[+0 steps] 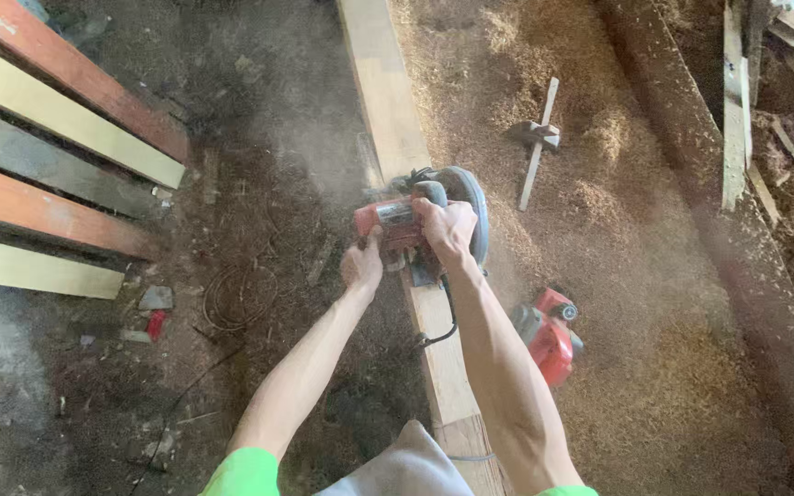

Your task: The person uses a circular saw to cut a long wooden plank that is resting on a support beam. They guide the saw along the length of the plank, making multiple passes to complete the cut while sawdust accumulates on the floor.

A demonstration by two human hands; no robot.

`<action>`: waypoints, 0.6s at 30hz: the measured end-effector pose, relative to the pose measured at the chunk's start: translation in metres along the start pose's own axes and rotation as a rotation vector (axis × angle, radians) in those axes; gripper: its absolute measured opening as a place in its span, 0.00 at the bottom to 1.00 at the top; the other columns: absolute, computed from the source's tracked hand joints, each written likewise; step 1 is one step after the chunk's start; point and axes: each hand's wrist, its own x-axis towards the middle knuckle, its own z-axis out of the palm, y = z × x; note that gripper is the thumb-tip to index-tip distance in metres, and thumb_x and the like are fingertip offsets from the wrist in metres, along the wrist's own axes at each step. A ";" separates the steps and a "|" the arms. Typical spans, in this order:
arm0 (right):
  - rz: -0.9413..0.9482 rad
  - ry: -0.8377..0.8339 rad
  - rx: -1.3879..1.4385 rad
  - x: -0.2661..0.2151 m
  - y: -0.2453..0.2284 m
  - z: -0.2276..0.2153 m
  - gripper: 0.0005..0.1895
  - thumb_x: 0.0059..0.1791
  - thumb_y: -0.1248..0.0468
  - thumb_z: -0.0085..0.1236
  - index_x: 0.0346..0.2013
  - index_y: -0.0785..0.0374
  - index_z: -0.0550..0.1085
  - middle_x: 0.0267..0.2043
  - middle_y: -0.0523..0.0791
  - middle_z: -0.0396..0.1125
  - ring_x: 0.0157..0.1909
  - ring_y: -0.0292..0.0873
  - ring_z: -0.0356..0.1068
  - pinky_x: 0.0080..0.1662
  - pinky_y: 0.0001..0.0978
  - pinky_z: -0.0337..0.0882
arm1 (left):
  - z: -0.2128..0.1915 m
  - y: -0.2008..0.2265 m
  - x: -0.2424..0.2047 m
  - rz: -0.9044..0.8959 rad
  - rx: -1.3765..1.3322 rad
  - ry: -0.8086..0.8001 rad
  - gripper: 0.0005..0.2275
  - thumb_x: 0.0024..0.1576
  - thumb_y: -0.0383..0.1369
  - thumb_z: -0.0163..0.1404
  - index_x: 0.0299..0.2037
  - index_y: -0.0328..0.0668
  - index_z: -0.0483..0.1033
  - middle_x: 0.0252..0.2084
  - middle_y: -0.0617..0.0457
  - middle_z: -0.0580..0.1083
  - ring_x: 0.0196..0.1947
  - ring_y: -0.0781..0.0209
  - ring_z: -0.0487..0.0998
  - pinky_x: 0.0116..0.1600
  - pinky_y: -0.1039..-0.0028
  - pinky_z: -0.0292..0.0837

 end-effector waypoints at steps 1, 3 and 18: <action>0.010 -0.015 0.025 0.000 -0.002 0.001 0.18 0.38 0.55 0.66 0.25 0.71 0.81 0.23 0.48 0.74 0.25 0.40 0.73 0.32 0.35 0.72 | 0.000 0.000 0.003 -0.008 -0.010 -0.019 0.39 0.58 0.65 0.44 0.50 0.24 0.76 0.47 0.28 0.76 0.53 0.35 0.76 0.55 0.54 0.69; 0.004 -0.010 0.048 0.000 -0.006 0.003 0.18 0.38 0.55 0.66 0.24 0.71 0.81 0.23 0.48 0.74 0.25 0.39 0.73 0.32 0.35 0.72 | -0.001 0.003 0.007 -0.022 -0.030 -0.056 0.38 0.55 0.65 0.41 0.45 0.27 0.80 0.45 0.30 0.78 0.51 0.35 0.78 0.54 0.53 0.70; -0.030 0.039 -0.044 0.028 -0.020 0.016 0.21 0.38 0.53 0.67 0.25 0.72 0.81 0.22 0.49 0.74 0.26 0.41 0.74 0.34 0.36 0.72 | 0.020 0.002 0.053 0.018 0.088 -0.056 0.44 0.58 0.67 0.36 0.42 0.18 0.78 0.43 0.24 0.77 0.49 0.33 0.79 0.53 0.52 0.74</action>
